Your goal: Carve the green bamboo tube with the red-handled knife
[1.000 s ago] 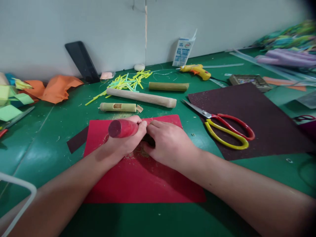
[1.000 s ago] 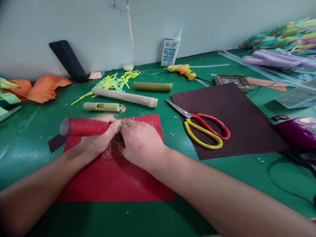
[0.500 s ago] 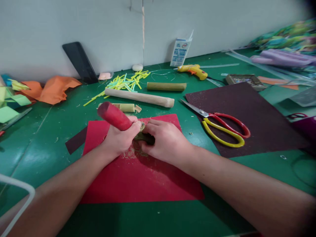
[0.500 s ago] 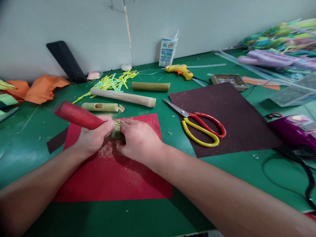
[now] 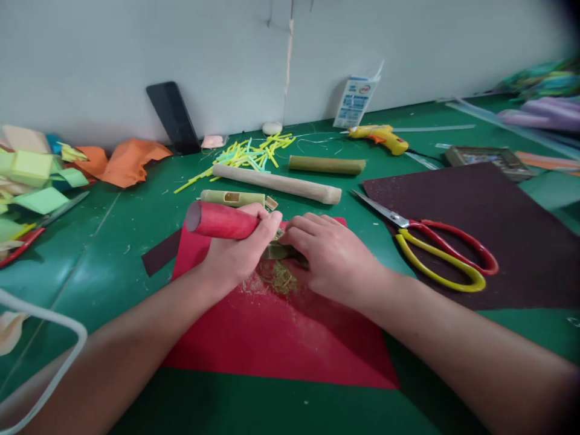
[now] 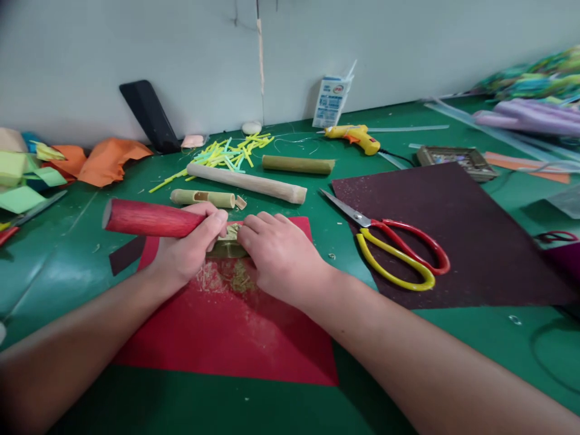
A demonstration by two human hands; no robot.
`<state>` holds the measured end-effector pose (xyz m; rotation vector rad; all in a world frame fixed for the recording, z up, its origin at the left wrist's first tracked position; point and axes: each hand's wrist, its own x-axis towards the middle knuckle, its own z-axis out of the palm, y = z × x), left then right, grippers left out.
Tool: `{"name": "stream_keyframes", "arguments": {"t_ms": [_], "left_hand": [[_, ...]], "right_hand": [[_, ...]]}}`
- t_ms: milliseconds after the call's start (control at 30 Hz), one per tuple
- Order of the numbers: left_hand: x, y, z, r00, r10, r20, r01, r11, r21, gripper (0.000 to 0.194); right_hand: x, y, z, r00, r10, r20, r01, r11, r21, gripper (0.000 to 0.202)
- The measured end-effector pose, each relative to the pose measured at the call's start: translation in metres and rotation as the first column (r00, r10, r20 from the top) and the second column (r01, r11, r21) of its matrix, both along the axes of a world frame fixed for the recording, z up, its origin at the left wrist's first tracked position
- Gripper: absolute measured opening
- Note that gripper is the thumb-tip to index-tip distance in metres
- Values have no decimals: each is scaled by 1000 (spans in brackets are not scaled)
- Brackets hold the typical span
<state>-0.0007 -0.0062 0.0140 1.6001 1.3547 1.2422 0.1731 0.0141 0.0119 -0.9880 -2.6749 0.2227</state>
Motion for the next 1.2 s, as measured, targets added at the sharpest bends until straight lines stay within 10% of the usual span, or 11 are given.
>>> {"name": "stream_keyframes", "arguments": {"t_ms": [400, 833, 1100, 1200], "left_hand": [[-5, -2, -5, 994, -45, 102, 37, 997, 73, 31], [7, -24, 13, 924, -18, -382, 46, 997, 64, 48], [-17, -11, 30, 895, 19, -445, 114, 956, 271, 32], [-22, -3, 43, 729, -21, -684, 67, 997, 41, 21]], "right_hand": [[7, -3, -3, 887, -181, -424, 166, 983, -72, 35], [-5, -17, 0, 817, 149, -557, -15, 971, 237, 30], [1, -9, 0, 620, -336, -709, 157, 938, -308, 14], [2, -5, 3, 550, -452, -702, 159, 882, -443, 16]]}}
